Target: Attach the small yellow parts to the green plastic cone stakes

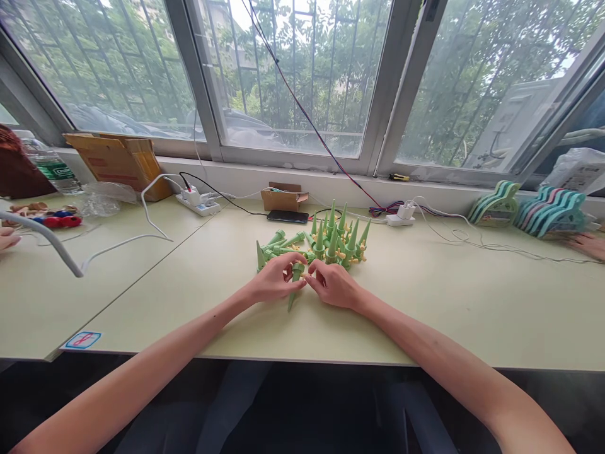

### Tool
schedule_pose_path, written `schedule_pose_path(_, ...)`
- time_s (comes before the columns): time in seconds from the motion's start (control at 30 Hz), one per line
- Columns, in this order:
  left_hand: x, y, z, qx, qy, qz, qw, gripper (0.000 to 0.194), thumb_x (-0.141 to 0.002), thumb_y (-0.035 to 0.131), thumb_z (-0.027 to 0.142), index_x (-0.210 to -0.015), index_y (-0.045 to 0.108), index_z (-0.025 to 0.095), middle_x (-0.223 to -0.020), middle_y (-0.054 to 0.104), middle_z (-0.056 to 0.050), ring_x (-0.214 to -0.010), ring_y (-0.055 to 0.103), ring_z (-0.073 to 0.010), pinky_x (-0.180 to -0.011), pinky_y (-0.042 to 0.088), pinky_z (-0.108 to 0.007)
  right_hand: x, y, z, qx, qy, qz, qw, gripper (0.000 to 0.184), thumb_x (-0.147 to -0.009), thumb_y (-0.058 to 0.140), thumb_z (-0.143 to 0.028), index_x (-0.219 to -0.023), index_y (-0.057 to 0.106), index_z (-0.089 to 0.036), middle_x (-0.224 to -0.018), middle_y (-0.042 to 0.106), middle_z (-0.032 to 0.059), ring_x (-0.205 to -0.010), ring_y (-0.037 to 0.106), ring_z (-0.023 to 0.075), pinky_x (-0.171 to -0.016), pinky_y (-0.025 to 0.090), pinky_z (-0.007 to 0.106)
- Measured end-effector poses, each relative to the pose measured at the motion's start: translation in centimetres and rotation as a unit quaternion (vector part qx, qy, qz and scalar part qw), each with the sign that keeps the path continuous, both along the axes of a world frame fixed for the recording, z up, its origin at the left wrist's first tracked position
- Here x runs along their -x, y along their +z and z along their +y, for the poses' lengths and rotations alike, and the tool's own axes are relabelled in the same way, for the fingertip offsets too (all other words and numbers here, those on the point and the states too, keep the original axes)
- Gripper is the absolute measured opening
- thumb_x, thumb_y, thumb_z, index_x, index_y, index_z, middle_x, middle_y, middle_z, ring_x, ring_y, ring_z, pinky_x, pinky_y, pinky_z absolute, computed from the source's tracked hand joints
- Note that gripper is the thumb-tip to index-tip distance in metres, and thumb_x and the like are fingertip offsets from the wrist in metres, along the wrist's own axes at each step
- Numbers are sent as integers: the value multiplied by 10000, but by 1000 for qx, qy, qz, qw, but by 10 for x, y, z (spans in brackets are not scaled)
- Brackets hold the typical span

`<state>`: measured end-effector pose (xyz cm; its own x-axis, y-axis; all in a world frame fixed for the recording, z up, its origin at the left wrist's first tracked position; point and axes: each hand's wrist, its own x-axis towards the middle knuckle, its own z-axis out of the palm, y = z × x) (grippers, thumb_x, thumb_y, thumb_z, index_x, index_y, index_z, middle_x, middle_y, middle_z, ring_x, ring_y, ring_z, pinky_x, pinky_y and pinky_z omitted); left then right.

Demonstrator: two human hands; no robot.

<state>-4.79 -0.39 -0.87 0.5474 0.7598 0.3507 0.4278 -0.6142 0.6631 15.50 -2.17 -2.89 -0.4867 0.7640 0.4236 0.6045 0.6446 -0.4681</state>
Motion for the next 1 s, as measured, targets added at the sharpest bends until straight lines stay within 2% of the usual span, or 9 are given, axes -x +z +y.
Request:
schedule_pose_path(0.3,0,-2,1,-4,1,5,1000,286,-733,650,289,-995,589,192,-920,610,-6,-570,464,-78,-570,429,-245,0,-4,3,-20,-15,-36,999,206,-983,394,-276,-827,505,-200,-674,590,9,-557,505,132,-576,334,240)
schedule_pose_path(0.47,0,-3,0,-8,-2,8,1000,302,-740,647,283,-1021,586,191,-912,612,-11,-587,475,-90,-574,432,-247,0,-8,6,-41,-25,-69,996,303,-1005,334,-292,-752,474,-199,-598,523,0,-507,448,127,-549,279,255)
schedule_pose_path(0.6,-1,-3,1,-10,-3,5,1000,299,-736,652,285,-1011,588,186,-922,615,-14,-577,470,-85,-571,431,-247,0,-8,6,-36,-31,-60,997,344,-1012,318,-315,-719,458,-200,-584,507,-5,-505,437,125,-546,273,254)
schedule_pose_path(0.7,-1,-4,3,-12,5,3,1000,291,-734,653,289,-1000,590,187,-919,617,-10,-573,468,-83,-578,432,-248,0,-6,5,-22,-28,-38,999,323,-1009,341,-329,-744,472,-199,-616,533,-5,-528,458,123,-555,295,243)
schedule_pose_path(0.87,-1,-2,3,-7,20,4,1000,264,-759,630,312,-986,588,183,-980,631,-19,-559,447,-71,-582,428,-246,1,-3,2,1,-22,-13,1000,195,-985,422,-345,-892,508,-198,-633,558,-22,-520,459,116,-565,321,228)
schedule_pose_path(1.0,0,-2,2,-3,11,6,1000,276,-759,631,310,-1000,588,182,-990,630,-18,-561,444,-67,-574,423,-238,0,-4,2,-2,-16,-13,1000,177,-989,404,-316,-888,495,-203,-634,541,-24,-530,453,118,-573,319,227)
